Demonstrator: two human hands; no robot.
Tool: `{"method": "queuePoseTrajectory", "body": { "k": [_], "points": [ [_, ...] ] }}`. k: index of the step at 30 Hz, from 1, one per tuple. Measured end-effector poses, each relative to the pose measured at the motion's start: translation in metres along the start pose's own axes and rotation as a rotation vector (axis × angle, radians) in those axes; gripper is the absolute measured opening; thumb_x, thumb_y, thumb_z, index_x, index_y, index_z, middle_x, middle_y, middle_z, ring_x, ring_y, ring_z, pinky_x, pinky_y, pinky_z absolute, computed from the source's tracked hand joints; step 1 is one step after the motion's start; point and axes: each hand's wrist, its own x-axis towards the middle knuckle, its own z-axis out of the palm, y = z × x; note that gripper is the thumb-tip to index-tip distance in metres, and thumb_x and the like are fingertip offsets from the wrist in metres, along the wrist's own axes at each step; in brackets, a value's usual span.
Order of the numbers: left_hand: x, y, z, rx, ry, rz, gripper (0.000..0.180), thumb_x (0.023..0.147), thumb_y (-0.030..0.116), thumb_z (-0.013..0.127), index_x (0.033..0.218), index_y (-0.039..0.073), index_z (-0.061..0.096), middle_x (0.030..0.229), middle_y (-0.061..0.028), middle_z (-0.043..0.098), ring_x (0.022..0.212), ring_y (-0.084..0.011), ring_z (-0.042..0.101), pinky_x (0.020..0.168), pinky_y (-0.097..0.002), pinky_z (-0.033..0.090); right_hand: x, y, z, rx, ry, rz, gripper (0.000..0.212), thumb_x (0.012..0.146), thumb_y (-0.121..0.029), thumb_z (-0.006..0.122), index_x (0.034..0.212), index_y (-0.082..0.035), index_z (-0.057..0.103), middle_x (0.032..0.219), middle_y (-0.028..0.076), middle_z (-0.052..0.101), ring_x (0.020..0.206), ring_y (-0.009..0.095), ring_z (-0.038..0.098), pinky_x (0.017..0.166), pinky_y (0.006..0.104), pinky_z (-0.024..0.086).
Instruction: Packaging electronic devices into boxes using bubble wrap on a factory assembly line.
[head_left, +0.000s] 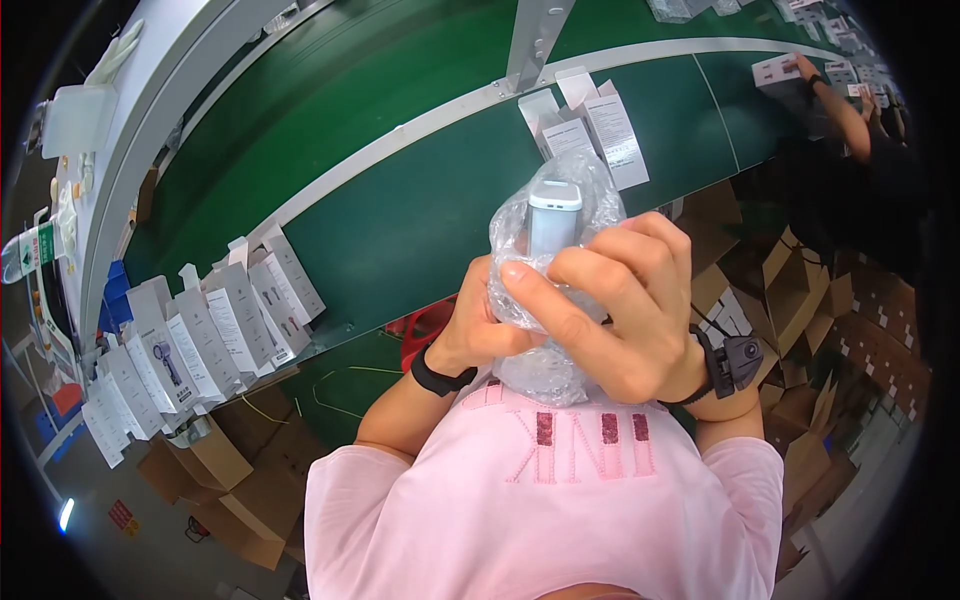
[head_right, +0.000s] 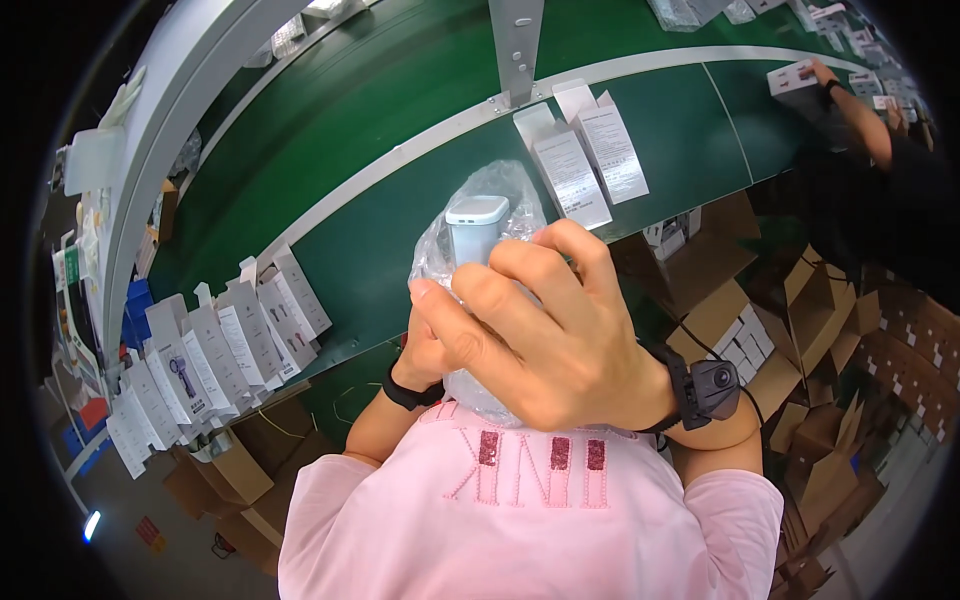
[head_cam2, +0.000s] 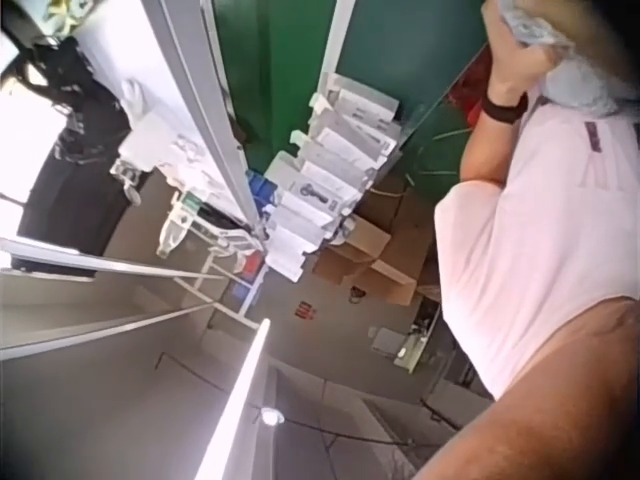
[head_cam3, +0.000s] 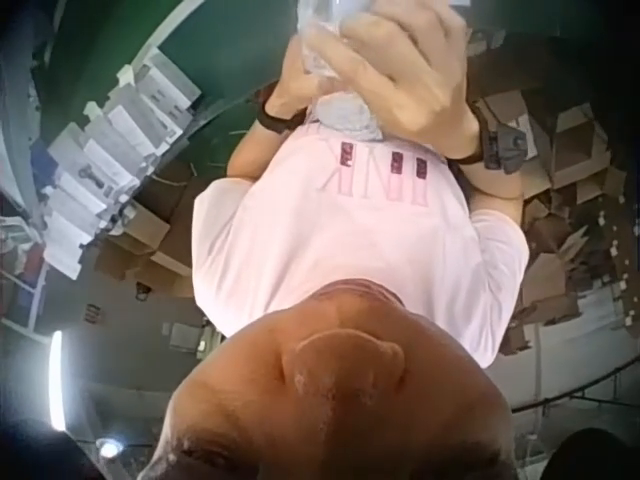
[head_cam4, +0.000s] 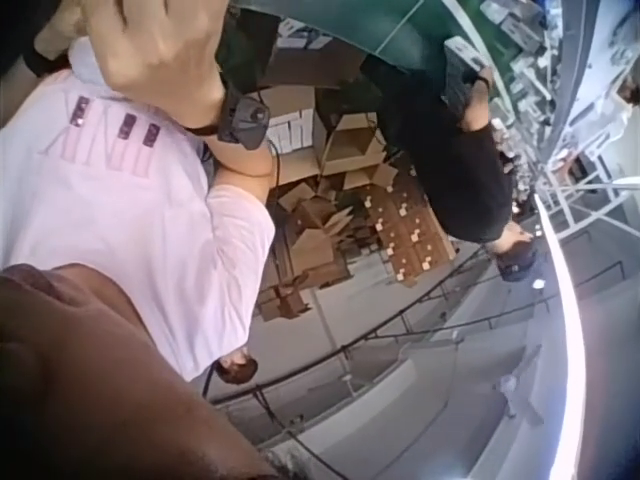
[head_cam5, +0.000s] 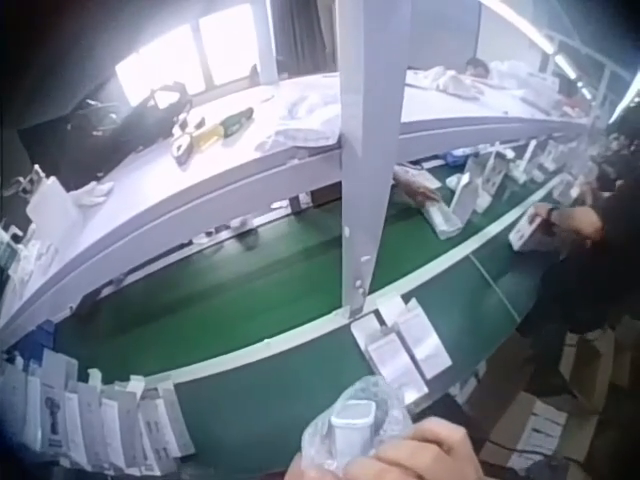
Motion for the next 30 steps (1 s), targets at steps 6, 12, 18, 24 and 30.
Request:
{"method": "queuePoseTrajectory", "body": {
  "k": [6,12,18,24,30],
  "points": [
    [0.006,-0.003,0.0,0.036,-0.023,0.067,0.05,0.064,0.01,0.071,0.111,-0.002,0.059,0.101,-0.0059,0.065,0.091,-0.0121,0.06,0.08,-0.0265,0.048,0.002,0.004,-0.008,0.062,-0.058,0.08,0.046,0.057,-0.014,0.068,0.102,-0.005,0.07,0.088,0.005,0.055,0.077,0.022,0.05,0.068,0.0354,0.041],
    [0.029,-0.055,-0.082,0.547,0.634,-0.13,0.066,0.071,0.016,0.072,0.129,-0.005,0.048,0.117,-0.017,0.061,0.103,-0.0249,0.061,0.091,-0.0358,0.048,-0.075,0.128,0.028,-0.133,-0.061,0.76,0.04,0.083,-0.005,0.065,0.123,0.0,0.058,0.117,0.017,0.06,0.098,0.031,0.059,0.085,0.0366,0.048],
    [0.061,-0.127,-0.143,1.032,0.792,-0.268,0.072,0.075,0.019,0.069,0.136,-0.004,0.039,0.114,-0.0284,0.058,0.103,-0.0416,0.06,0.087,-0.0435,0.049,-0.089,0.173,0.128,0.029,-0.276,0.637,0.054,0.078,-0.027,0.07,0.124,-0.002,0.056,0.115,0.021,0.063,0.097,0.035,0.062,0.086,0.0432,0.049],
    [0.07,-0.125,-0.053,1.124,0.786,0.171,0.107,0.072,0.028,0.082,0.146,-0.01,0.015,0.146,-0.0314,0.026,0.135,-0.0434,0.028,0.113,-0.0468,0.023,-0.111,0.235,0.162,-0.049,-0.892,0.542,0.027,0.075,-0.022,0.069,0.095,-0.006,0.067,0.098,0.015,0.067,0.091,0.034,0.064,0.078,0.0415,0.051],
    [0.078,-0.109,-0.023,0.737,0.469,0.375,0.105,0.07,0.034,0.082,0.149,-0.001,0.021,0.14,-0.0261,0.036,0.129,-0.0394,0.036,0.108,-0.0433,0.031,-0.034,0.118,0.034,0.36,-0.694,0.311,0.008,0.082,-0.006,0.063,0.089,-0.003,0.066,0.084,0.014,0.059,0.07,0.033,0.062,0.062,0.038,0.049]
  ]
}}
